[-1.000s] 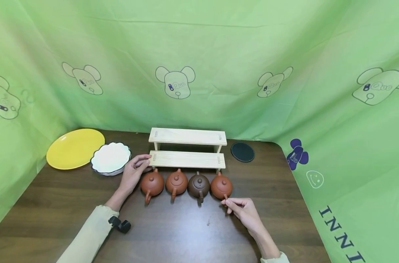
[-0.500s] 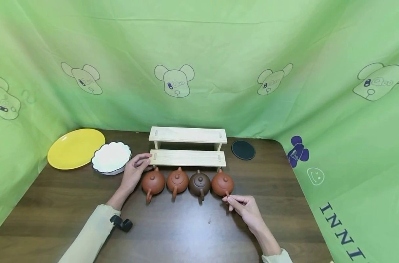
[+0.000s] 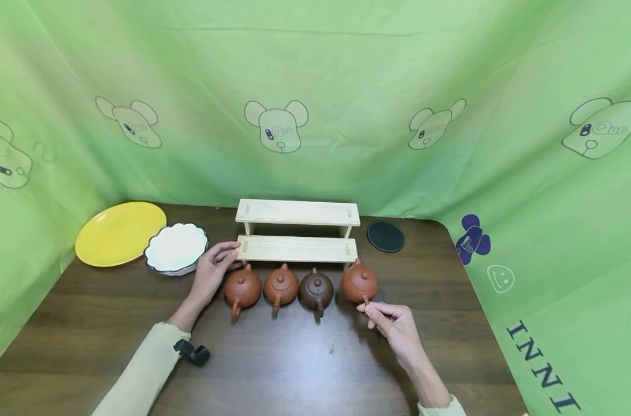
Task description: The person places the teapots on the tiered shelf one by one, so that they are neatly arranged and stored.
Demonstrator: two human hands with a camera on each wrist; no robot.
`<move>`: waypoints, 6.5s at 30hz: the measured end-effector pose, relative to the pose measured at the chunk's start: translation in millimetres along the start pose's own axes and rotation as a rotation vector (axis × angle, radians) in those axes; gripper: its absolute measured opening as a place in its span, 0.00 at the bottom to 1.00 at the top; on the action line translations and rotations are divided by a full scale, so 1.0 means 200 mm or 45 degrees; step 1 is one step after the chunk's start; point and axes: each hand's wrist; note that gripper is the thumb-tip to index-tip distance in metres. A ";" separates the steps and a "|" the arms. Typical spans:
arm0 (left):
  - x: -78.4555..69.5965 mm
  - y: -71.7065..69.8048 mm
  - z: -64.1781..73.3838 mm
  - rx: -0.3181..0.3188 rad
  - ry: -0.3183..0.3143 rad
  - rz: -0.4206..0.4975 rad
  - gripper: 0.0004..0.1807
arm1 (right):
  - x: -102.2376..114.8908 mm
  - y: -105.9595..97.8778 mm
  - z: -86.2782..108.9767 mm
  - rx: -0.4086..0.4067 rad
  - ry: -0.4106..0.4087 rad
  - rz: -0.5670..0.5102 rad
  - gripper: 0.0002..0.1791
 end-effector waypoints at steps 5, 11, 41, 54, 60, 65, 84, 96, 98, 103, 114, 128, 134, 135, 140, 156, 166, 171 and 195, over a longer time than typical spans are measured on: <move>-0.01 -0.01 0.00 0.006 -0.004 -0.004 0.14 | 0.04 0.02 0.00 -0.019 -0.018 -0.041 0.17; 0.00 -0.02 0.00 -0.004 -0.008 0.000 0.14 | 0.10 0.05 -0.02 -0.030 -0.040 -0.081 0.17; -0.01 0.00 0.00 0.008 -0.004 0.007 0.14 | 0.33 0.30 -0.32 0.068 0.119 0.028 0.16; 0.00 -0.01 0.00 0.009 0.005 0.014 0.14 | 0.34 0.47 -0.47 0.172 0.158 -0.035 0.15; -0.01 -0.01 0.00 0.012 0.009 0.002 0.14 | 0.36 0.56 -0.54 0.205 0.152 -0.084 0.16; -0.02 -0.01 -0.01 0.008 0.017 0.010 0.14 | 0.35 0.61 -0.62 0.211 0.131 -0.114 0.16; -0.01 0.00 -0.01 0.010 0.007 -0.001 0.14 | 0.31 0.74 -0.85 0.136 0.117 -0.171 0.15; 0.01 -0.01 0.00 0.024 0.014 0.017 0.14 | 0.28 0.90 -0.92 0.125 0.135 -0.216 0.15; 0.01 -0.01 0.00 0.021 0.013 0.008 0.14 | 0.27 0.93 -0.93 0.114 0.127 -0.210 0.15; 0.01 -0.01 0.00 0.010 -0.004 0.000 0.14 | 0.25 0.97 -0.94 0.082 0.095 -0.165 0.14; 0.02 -0.01 -0.01 0.009 -0.014 -0.005 0.14 | 0.27 1.01 -0.98 -0.019 0.093 -0.142 0.13; 0.01 -0.01 -0.02 0.006 -0.008 0.003 0.14 | 0.26 0.99 -0.99 0.042 0.175 -0.185 0.16; 0.01 -0.01 -0.01 0.004 -0.005 -0.007 0.14 | 0.27 0.97 -0.98 0.040 0.208 -0.194 0.16; 0.01 -0.01 -0.01 0.006 -0.005 -0.006 0.14 | 0.27 0.97 -0.98 0.035 0.211 -0.200 0.16; 0.00 -0.01 -0.01 0.012 0.008 -0.007 0.14 | 0.28 0.96 -0.97 0.010 0.207 -0.211 0.15; -0.01 -0.01 0.00 0.030 -0.007 -0.023 0.15 | 0.34 0.85 -0.85 -0.079 0.225 -0.186 0.15; 0.01 -0.02 -0.01 0.021 -0.015 -0.023 0.15 | 0.38 0.79 -0.72 -0.042 0.167 -0.178 0.14; 0.00 -0.02 -0.01 0.018 -0.017 -0.025 0.15 | 0.39 0.74 -0.64 -0.051 0.165 -0.165 0.14; -0.01 -0.01 0.00 0.018 -0.019 -0.022 0.14 | 0.31 0.51 -0.34 -0.110 0.190 -0.089 0.15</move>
Point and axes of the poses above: each hand's wrist, its own z-axis away from the middle knuckle, its own y-axis out of the palm, x = y × z, and after that the axes turned 6 degrees about -y, right-handed
